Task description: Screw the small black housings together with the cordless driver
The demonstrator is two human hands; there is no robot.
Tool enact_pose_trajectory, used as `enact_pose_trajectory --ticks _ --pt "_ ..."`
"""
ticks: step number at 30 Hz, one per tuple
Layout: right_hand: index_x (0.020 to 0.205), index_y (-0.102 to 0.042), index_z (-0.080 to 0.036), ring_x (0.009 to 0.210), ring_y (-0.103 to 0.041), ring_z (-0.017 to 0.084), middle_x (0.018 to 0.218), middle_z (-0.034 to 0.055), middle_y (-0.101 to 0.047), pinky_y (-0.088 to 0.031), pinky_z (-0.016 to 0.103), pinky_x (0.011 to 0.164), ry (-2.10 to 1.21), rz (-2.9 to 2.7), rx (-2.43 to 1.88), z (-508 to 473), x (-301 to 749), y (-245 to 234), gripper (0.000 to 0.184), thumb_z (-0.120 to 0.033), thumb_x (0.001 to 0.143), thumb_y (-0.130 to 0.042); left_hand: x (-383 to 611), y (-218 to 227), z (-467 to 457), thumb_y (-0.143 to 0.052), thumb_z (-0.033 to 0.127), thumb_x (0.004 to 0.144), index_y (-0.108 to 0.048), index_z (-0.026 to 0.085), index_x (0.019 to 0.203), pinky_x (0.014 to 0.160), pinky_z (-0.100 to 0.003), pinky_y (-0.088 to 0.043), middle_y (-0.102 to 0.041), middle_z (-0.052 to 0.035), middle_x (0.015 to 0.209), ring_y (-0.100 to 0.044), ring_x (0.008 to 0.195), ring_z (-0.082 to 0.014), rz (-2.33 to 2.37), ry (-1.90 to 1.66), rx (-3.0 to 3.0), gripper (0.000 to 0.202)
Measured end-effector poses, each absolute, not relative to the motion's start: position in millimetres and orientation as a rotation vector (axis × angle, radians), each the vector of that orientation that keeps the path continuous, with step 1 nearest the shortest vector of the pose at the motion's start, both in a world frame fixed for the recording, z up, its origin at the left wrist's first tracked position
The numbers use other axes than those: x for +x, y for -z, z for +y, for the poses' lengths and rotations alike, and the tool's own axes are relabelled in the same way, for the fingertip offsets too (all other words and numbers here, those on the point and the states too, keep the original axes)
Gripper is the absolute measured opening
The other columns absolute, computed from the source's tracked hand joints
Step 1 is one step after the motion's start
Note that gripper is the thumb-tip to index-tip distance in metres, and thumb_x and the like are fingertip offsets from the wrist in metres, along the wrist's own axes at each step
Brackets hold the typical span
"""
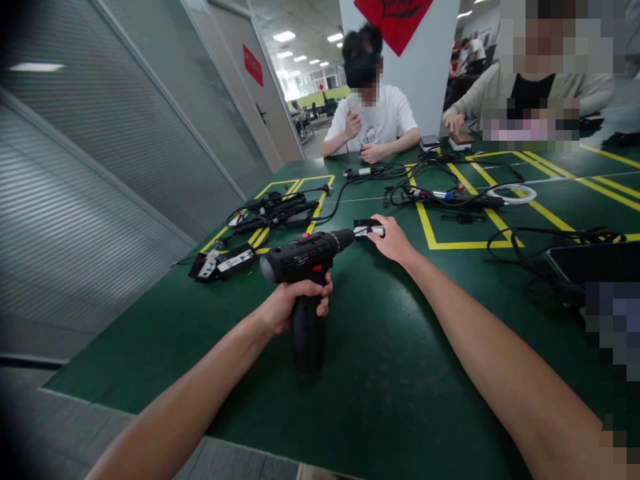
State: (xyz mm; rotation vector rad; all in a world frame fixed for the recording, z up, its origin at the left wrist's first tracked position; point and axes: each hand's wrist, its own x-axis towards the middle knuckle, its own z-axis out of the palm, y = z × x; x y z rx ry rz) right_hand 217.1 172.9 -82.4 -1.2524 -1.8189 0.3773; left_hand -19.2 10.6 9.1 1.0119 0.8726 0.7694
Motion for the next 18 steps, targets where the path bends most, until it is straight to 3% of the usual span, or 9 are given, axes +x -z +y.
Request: enact_pose_trajectory --ticks 18 --pt "0.124 -0.056 -0.026 0.109 -0.057 0.026 0.118 0.0085 -0.055 -0.043 0.044 0.099 -0.379 -1.821 -1.252 170.9 217.0 80.7 0.045 -0.031 0.080 -0.062 -18.8 -9.6 10.3 -0.063 0.022 0.070 -0.056 0.014 0.091 0.057 -0.026 -0.043 -0.055 -0.0006 0.069 -0.055 0.053 -0.0113 0.885 -0.767 1.009 0.024"
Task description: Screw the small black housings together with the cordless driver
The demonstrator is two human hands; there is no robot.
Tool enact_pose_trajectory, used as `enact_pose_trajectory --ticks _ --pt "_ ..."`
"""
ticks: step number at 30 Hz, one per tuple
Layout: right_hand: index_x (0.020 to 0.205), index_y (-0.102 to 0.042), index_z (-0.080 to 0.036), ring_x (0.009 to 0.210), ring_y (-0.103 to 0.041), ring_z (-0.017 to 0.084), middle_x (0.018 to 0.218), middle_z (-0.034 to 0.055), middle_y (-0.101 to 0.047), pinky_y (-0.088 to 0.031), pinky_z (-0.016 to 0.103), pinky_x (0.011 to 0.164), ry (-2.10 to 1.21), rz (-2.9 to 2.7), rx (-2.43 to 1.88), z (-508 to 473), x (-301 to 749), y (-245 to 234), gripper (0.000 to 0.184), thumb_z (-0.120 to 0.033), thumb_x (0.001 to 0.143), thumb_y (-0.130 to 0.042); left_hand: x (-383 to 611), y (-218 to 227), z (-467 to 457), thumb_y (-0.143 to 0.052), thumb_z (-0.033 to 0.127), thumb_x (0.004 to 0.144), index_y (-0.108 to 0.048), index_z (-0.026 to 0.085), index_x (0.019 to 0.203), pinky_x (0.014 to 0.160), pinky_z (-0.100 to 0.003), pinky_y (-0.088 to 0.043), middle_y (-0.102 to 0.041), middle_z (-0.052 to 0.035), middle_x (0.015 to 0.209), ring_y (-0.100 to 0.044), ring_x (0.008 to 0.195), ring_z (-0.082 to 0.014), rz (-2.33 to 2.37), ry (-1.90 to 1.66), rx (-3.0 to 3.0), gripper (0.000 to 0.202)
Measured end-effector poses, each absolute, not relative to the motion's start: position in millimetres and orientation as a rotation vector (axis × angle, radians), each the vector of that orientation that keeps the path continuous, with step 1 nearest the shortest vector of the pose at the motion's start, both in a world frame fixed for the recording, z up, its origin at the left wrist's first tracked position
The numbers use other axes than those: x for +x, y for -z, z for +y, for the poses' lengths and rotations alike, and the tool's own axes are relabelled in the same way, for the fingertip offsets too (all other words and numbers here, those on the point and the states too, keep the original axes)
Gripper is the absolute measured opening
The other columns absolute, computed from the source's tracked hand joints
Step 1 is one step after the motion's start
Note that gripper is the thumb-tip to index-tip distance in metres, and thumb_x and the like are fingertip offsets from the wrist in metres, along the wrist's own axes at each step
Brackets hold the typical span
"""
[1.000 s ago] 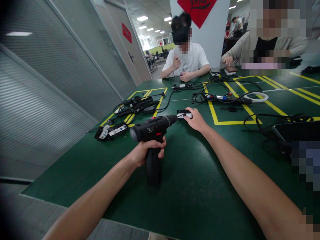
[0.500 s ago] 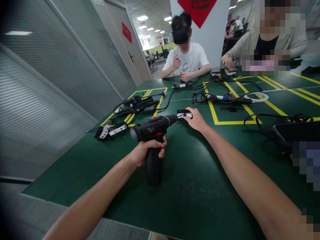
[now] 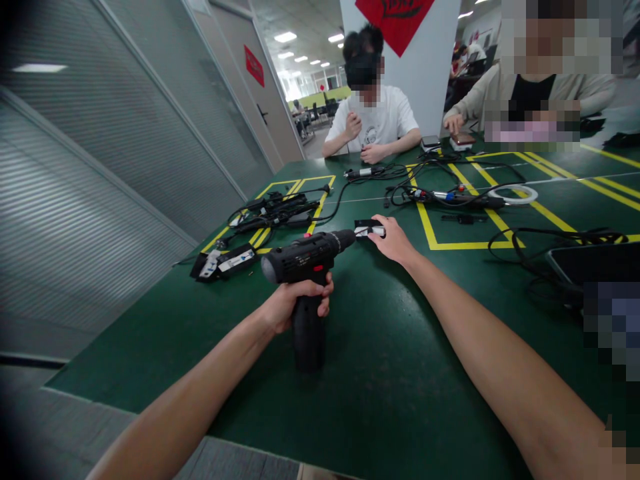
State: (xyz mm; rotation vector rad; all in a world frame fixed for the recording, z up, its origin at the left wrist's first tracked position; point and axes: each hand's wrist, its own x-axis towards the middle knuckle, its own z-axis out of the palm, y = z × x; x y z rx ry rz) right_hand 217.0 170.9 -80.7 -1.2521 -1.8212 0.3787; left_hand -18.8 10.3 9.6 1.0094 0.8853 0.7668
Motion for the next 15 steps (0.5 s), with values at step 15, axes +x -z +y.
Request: enact_pose_trajectory --ticks 15 --pt "0.124 -0.056 -0.026 0.110 -0.057 0.026 0.118 0.0081 -0.056 -0.044 0.044 0.098 -0.378 -1.819 -1.247 173.2 217.0 82.8 0.045 -0.030 0.080 -0.063 -18.3 -10.2 10.5 -0.063 0.021 0.069 -0.056 0.014 0.090 0.057 -0.026 -0.043 -0.055 -0.0005 0.072 -0.055 0.053 -0.0110 0.884 -0.768 1.004 0.024"
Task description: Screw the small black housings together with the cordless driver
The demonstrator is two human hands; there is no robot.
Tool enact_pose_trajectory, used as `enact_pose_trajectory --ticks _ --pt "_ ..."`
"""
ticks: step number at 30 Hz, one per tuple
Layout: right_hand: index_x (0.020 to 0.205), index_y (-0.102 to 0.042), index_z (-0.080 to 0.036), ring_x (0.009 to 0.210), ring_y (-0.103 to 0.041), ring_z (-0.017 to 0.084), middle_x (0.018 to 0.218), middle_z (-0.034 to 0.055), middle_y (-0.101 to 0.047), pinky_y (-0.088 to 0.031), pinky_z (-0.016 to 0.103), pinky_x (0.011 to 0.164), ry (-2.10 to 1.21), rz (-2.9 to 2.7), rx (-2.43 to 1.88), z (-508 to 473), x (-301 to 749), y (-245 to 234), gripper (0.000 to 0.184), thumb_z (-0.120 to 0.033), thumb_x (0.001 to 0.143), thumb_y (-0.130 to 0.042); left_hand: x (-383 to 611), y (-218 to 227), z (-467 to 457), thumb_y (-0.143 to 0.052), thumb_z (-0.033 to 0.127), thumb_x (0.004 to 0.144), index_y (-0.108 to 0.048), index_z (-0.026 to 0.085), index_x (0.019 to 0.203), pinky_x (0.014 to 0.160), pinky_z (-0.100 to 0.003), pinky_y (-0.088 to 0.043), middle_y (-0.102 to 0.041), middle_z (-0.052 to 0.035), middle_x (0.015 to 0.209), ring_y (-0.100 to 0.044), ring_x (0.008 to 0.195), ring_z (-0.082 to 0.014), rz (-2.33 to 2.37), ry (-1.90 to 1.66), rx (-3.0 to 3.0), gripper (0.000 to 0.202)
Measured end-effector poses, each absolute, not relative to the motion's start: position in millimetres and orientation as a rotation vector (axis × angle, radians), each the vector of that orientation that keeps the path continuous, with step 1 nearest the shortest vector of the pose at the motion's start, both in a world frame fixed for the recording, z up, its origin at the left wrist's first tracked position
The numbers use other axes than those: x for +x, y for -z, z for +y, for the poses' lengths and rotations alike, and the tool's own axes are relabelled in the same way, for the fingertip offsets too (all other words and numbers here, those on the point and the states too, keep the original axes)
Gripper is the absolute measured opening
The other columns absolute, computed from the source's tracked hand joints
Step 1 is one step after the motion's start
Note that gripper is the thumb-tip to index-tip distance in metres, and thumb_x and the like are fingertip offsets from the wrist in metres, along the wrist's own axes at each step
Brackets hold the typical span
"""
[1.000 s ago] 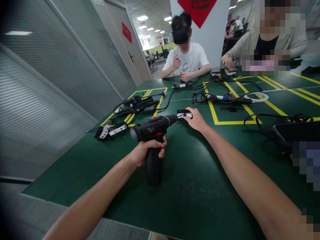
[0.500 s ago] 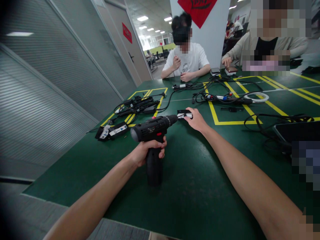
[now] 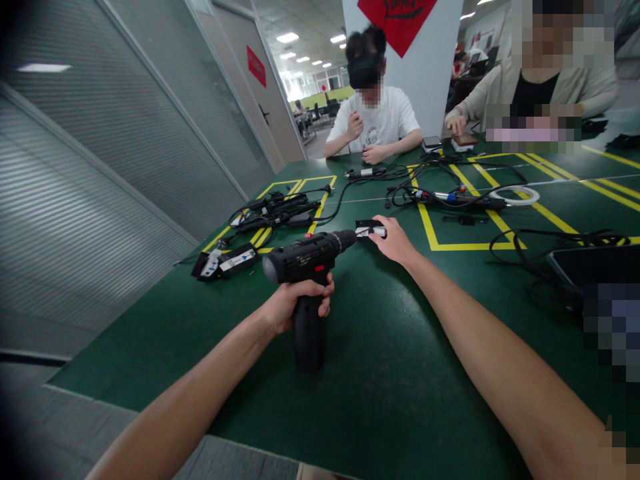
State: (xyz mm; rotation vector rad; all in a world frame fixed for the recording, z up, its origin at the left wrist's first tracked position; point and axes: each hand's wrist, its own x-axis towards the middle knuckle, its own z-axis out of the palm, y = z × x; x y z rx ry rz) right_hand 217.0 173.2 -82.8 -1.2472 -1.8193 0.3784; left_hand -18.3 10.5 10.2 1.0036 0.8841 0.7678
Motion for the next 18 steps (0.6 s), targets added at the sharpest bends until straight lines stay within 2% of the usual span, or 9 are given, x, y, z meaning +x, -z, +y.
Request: enact_pose_trajectory --ticks 18 --pt "0.124 -0.056 -0.025 0.110 -0.057 0.026 0.118 0.0085 -0.056 -0.044 0.044 0.099 -0.376 -1.815 -1.234 172.0 216.9 82.0 0.046 -0.030 0.079 -0.063 -19.6 -7.1 11.1 -0.060 0.020 0.072 -0.054 0.016 0.092 0.058 -0.026 -0.042 -0.054 0.0003 0.071 -0.054 0.054 -0.0106 0.863 -0.756 1.010 0.021"
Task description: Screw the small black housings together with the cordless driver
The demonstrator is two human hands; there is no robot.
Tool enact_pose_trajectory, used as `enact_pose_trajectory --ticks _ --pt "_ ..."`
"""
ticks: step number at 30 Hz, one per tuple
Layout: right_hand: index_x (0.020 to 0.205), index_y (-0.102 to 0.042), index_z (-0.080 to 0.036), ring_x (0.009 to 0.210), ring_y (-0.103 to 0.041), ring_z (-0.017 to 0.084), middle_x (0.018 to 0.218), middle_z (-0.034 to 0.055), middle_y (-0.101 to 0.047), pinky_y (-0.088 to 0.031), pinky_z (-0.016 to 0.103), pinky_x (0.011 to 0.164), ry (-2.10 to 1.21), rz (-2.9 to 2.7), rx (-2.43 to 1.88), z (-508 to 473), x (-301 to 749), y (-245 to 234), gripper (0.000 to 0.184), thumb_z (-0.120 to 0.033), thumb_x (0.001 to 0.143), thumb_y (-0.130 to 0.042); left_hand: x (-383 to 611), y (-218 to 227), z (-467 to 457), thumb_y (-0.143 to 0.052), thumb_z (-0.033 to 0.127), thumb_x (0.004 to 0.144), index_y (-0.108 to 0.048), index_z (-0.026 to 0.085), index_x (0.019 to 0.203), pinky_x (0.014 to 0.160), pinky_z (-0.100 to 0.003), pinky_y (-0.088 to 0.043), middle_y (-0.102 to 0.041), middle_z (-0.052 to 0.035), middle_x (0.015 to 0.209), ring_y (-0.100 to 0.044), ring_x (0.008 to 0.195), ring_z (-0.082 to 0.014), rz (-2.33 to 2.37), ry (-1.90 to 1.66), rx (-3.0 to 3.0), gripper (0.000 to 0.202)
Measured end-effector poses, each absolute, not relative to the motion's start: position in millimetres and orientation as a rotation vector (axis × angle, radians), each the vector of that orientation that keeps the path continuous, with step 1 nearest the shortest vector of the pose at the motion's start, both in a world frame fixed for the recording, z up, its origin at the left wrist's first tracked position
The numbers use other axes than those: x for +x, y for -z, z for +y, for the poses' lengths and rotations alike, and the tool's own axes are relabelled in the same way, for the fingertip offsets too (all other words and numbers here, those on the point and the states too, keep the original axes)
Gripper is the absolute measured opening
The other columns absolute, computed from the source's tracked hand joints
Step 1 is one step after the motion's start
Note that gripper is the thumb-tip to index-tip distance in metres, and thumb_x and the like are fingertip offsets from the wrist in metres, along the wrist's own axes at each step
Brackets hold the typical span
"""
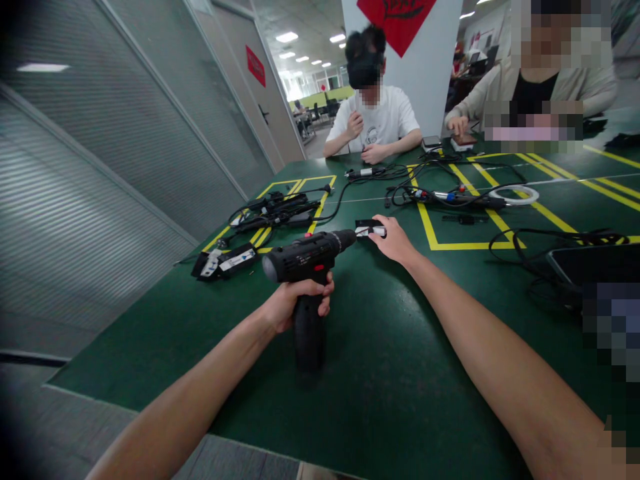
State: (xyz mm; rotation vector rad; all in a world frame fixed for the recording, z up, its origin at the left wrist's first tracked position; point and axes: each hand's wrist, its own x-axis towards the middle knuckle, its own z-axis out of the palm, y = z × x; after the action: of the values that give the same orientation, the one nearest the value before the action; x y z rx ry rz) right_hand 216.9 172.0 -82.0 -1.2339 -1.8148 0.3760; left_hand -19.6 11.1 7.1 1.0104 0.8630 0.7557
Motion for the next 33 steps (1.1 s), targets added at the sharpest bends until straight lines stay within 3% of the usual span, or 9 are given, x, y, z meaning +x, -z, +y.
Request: enact_pose_trajectory --ticks 33 --pt "0.124 -0.057 -0.025 0.108 -0.057 0.026 0.117 0.0087 -0.057 -0.044 0.043 0.098 -0.370 -1.809 -1.231 172.9 217.1 83.5 0.045 -0.029 0.079 -0.063 -18.4 -7.3 11.1 -0.061 0.020 0.071 -0.055 0.015 0.091 0.057 -0.026 -0.042 -0.053 0.0007 0.073 -0.054 0.053 -0.0102 0.865 -0.776 1.014 0.022"
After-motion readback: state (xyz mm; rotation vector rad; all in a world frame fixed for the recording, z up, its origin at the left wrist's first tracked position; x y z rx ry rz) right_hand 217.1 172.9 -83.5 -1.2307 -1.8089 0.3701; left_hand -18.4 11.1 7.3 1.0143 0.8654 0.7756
